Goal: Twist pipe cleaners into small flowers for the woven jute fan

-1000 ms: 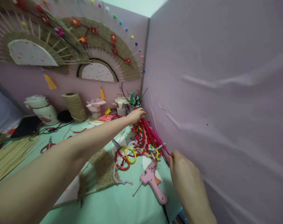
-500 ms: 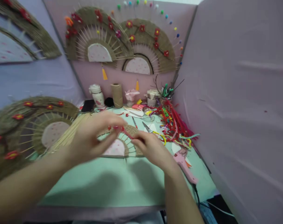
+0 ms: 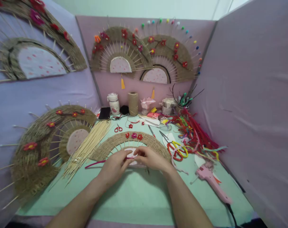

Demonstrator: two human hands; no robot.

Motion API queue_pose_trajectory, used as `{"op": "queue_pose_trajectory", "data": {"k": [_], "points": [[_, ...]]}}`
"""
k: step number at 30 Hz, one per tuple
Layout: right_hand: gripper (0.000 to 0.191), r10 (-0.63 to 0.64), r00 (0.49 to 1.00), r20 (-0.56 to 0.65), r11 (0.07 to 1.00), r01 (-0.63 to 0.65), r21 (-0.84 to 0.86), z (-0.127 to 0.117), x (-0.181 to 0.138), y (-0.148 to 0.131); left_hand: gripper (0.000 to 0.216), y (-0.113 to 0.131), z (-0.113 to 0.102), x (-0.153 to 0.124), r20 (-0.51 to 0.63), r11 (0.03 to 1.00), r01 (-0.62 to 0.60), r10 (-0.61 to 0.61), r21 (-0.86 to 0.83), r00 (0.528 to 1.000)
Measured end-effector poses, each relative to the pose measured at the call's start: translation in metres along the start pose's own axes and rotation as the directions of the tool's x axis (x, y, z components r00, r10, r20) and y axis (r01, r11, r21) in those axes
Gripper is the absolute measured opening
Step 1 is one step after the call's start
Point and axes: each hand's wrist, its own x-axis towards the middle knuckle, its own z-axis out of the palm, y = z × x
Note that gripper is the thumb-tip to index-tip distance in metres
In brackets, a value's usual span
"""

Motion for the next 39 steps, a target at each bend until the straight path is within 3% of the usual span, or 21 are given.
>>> {"op": "queue_pose_trajectory", "data": {"k": [3, 6, 8, 9, 16, 24, 32, 39], "points": [[0.020, -0.066, 0.961, -0.267, 0.988, 0.024, -0.155, -0.011, -0.009, 0.001, 0.027, -0.011, -0.002, -0.004, -0.061, 0.999, 0.025, -0.023, 0.034, 0.998], [0.016, -0.261, 0.799, -0.542, 0.932, 0.063, -0.356, -0.018, -0.012, 0.005, 0.028, -0.015, -0.005, -0.005, -0.114, 0.996, 0.063, -0.056, 0.062, 0.992], [0.013, -0.372, 0.697, -0.614, 0.879, 0.051, -0.474, -0.020, -0.012, 0.007, 0.028, -0.016, -0.005, -0.005, -0.142, 0.994, 0.080, -0.069, 0.076, 0.987], [0.013, -0.411, 0.674, -0.614, 0.854, 0.049, -0.517, -0.019, -0.011, 0.007, 0.028, -0.016, -0.005, -0.005, -0.152, 0.993, 0.083, -0.070, 0.084, 0.986], [0.013, -0.541, 0.751, -0.378, 0.700, 0.153, -0.697, -0.002, -0.006, 0.002, 0.027, -0.017, -0.004, -0.002, -0.219, 0.989, 0.089, -0.061, 0.119, 0.974], [0.022, -0.523, 0.817, -0.244, 0.604, 0.154, -0.782, 0.003, -0.001, 0.001, 0.025, -0.021, -0.002, -0.002, -0.261, 0.992, 0.038, -0.005, 0.123, 0.965], [0.025, -0.509, 0.824, -0.248, 0.624, 0.154, -0.766, 0.011, -0.002, -0.006, 0.025, -0.020, -0.003, 0.002, -0.315, 1.000, -0.008, 0.004, -0.010, 0.949], [0.026, -0.504, 0.794, -0.340, 0.743, 0.198, -0.639, 0.010, -0.007, -0.008, 0.021, 0.002, -0.030, 0.023, -0.164, 0.994, 0.041, -0.057, -0.099, 0.985]]}}
